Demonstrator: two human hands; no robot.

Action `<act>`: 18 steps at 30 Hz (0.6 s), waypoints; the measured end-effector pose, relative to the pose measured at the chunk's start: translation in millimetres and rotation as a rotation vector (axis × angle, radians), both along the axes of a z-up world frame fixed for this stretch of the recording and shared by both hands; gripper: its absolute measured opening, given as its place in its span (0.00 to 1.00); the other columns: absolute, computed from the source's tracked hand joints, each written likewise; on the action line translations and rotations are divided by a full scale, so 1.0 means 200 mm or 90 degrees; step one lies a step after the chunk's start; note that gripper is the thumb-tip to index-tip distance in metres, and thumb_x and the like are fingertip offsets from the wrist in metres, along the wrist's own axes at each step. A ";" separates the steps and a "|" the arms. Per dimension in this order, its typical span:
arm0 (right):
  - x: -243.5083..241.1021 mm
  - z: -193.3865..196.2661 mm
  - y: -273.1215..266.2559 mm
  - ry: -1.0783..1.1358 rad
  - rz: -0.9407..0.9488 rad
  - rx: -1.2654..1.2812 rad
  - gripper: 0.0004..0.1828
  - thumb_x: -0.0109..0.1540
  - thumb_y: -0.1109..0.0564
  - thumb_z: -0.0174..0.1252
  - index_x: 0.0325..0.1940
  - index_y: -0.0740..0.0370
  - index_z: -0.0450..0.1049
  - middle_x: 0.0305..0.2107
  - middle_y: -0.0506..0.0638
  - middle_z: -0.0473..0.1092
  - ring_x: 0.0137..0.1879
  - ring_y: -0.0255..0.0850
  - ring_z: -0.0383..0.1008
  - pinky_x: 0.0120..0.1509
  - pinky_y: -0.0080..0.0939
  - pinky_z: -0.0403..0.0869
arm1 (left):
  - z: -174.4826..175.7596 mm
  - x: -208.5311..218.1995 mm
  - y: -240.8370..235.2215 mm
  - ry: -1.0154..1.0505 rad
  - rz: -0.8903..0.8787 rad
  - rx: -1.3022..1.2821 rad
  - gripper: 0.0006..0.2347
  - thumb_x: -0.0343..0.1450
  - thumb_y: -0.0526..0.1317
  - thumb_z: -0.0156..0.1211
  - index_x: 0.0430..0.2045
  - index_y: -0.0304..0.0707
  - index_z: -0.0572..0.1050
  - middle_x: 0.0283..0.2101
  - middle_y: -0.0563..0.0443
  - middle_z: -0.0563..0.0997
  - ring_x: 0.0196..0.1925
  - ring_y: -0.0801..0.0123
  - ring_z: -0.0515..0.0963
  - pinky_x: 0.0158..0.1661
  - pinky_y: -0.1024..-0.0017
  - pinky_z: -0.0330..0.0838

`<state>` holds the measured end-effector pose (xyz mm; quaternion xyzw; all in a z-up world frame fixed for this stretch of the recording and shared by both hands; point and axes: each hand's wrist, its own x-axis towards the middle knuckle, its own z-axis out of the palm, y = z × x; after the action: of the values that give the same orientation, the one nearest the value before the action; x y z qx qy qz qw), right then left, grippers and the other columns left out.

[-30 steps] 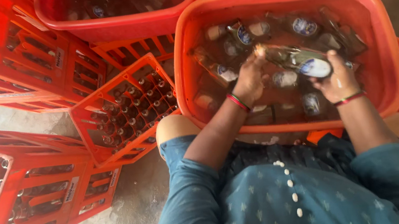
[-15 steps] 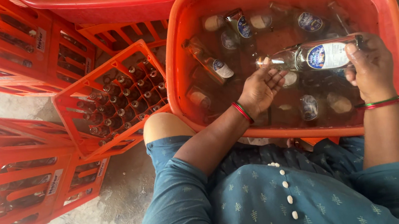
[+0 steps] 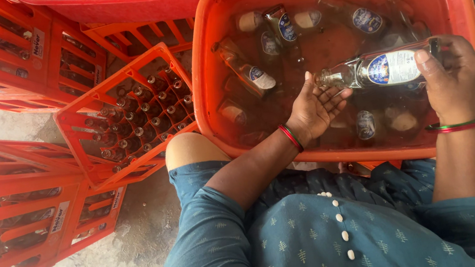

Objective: The person repeatedly picks up glass bottles from a red tub filled with water, rinses them by hand, and places them into adjacent red crates. The process continues with multiple bottles handled one at a time.

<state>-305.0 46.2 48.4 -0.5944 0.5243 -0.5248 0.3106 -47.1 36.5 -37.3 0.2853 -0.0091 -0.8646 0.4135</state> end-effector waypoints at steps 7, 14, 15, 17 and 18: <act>0.12 0.18 0.04 0.036 0.001 -0.048 0.23 0.69 0.47 0.69 0.56 0.68 0.72 0.43 0.44 0.73 0.44 0.27 0.71 0.52 0.25 0.72 | 0.01 0.01 0.01 0.031 -0.031 0.014 0.36 0.75 0.71 0.34 0.57 0.34 0.67 0.54 0.42 0.77 0.60 0.57 0.76 0.59 0.61 0.68; 0.24 0.33 0.09 0.096 0.013 -0.090 0.29 0.67 0.43 0.69 0.58 0.70 0.72 0.43 0.46 0.73 0.45 0.28 0.73 0.53 0.27 0.73 | 0.02 0.00 0.02 0.021 -0.056 -0.019 0.38 0.74 0.72 0.33 0.57 0.31 0.67 0.54 0.40 0.77 0.61 0.55 0.76 0.59 0.60 0.66; 0.24 0.34 0.10 0.109 0.018 -0.104 0.29 0.68 0.43 0.69 0.58 0.71 0.72 0.43 0.47 0.73 0.46 0.29 0.73 0.54 0.27 0.74 | 0.02 0.00 0.02 0.019 -0.057 -0.017 0.38 0.74 0.72 0.33 0.57 0.31 0.67 0.55 0.40 0.77 0.61 0.55 0.76 0.59 0.60 0.66; 0.23 0.33 0.11 0.135 0.029 -0.129 0.30 0.69 0.43 0.69 0.58 0.72 0.71 0.43 0.49 0.73 0.48 0.31 0.74 0.56 0.28 0.74 | 0.03 0.00 0.03 0.014 -0.059 -0.013 0.38 0.74 0.72 0.33 0.57 0.30 0.67 0.55 0.40 0.76 0.62 0.55 0.75 0.60 0.60 0.66; 0.22 0.32 0.11 0.146 0.036 -0.141 0.30 0.69 0.42 0.69 0.58 0.72 0.71 0.43 0.49 0.73 0.48 0.31 0.75 0.56 0.28 0.74 | 0.03 0.00 0.03 0.016 -0.060 -0.008 0.38 0.75 0.71 0.34 0.58 0.30 0.67 0.56 0.40 0.75 0.62 0.55 0.75 0.60 0.60 0.67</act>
<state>-261.6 68.5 112.6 -0.6956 0.4778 -0.4994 0.1960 -47.8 43.1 -32.2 0.2710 -0.0231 -0.8865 0.3744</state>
